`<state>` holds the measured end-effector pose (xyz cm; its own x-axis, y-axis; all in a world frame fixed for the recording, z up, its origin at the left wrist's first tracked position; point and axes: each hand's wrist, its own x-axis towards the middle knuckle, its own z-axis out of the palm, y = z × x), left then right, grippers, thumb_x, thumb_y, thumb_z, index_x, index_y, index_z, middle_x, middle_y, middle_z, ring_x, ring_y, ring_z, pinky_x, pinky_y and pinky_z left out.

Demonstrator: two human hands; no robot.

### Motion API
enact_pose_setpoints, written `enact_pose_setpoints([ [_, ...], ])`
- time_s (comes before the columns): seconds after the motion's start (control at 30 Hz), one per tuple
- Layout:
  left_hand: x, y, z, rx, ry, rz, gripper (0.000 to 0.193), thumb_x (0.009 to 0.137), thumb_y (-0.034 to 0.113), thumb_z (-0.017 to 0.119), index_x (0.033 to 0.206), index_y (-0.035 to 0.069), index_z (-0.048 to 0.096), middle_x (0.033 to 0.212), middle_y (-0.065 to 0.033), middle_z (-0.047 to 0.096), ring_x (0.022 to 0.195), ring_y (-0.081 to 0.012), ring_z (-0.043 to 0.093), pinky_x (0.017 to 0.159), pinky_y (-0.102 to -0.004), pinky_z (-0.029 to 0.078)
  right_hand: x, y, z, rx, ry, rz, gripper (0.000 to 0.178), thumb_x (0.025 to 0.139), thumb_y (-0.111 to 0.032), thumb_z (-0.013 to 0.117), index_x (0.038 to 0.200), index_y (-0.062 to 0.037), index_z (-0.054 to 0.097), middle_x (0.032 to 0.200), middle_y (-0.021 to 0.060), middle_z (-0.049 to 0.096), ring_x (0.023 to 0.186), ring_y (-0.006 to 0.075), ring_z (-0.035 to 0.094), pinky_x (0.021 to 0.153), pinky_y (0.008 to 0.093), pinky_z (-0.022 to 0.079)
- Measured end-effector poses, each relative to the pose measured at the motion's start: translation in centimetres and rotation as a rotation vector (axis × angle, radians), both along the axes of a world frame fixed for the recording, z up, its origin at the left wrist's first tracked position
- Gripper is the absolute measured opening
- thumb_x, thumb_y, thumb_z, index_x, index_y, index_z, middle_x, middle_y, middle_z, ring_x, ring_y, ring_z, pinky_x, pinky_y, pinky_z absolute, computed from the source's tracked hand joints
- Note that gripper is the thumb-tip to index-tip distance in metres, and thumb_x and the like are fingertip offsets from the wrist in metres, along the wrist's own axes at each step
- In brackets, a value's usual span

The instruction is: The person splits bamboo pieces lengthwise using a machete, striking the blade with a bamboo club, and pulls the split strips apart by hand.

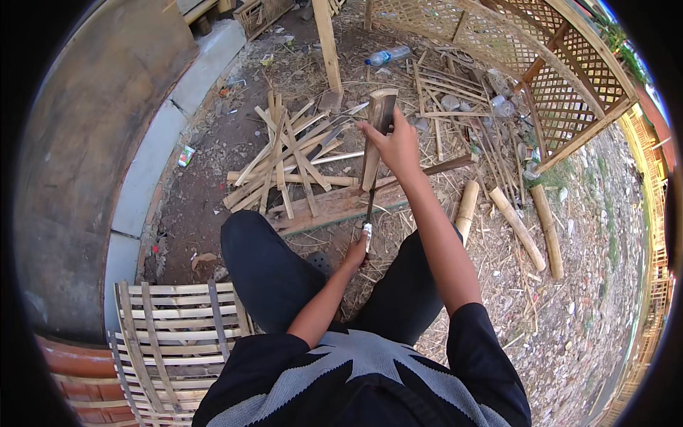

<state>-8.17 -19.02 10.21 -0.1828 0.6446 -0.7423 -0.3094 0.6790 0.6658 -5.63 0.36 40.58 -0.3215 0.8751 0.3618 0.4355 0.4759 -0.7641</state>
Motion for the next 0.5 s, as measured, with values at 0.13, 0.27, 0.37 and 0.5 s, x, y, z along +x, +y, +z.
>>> enact_pose_setpoints([
  [0.13,2.5,-0.2,-0.9,0.066,0.194,-0.011,0.066,0.096,0.065,0.043,0.093,0.002,0.064,0.069,-0.0121,0.063,0.059,-0.0255,0.063,0.052,-0.0379,0.048,0.1,3.7,-1.1,0.018,-0.101,-0.061,0.063,0.077,-0.051,0.078,0.102,0.0034,0.059,0.086,0.0269,0.068,0.083,0.0448,0.067,0.071,0.0496,0.052],
  [0.27,0.2,-1.5,-8.0,-0.019,0.412,-0.117,0.064,0.098,0.058,0.042,0.111,0.0,0.066,0.08,-0.0203,0.068,0.08,-0.0391,0.068,0.074,-0.0482,0.053,-3.3,4.7,0.0,0.024,-0.118,-0.014,0.064,0.076,-0.053,0.078,0.102,0.0025,0.059,0.089,0.0275,0.069,0.088,0.0455,0.067,0.075,0.0513,0.053],
  [0.37,0.5,-2.3,-8.5,-0.248,0.656,-0.277,0.06,0.098,0.052,0.044,0.122,0.0,0.063,0.1,-0.0265,0.068,0.104,-0.0454,0.063,0.092,-0.0527,0.048,-3.1,5.6,-0.9,0.036,-0.145,-0.025,0.066,0.075,-0.055,0.078,0.101,0.0023,0.059,0.089,0.0275,0.069,0.087,0.0458,0.067,0.076,0.051,0.053],
  [0.5,0.7,-2.5,-6.7,-0.112,0.82,-0.262,0.053,0.095,0.041,0.055,0.129,0.001,0.058,0.12,-0.0262,0.062,0.115,-0.0434,0.058,0.096,-0.0521,0.046,-2.7,6.5,-1.5,0.023,-0.178,-0.038,0.068,0.075,-0.057,0.077,0.101,0.0028,0.059,0.088,0.0276,0.069,0.087,0.0456,0.067,0.076,0.0508,0.053],
])
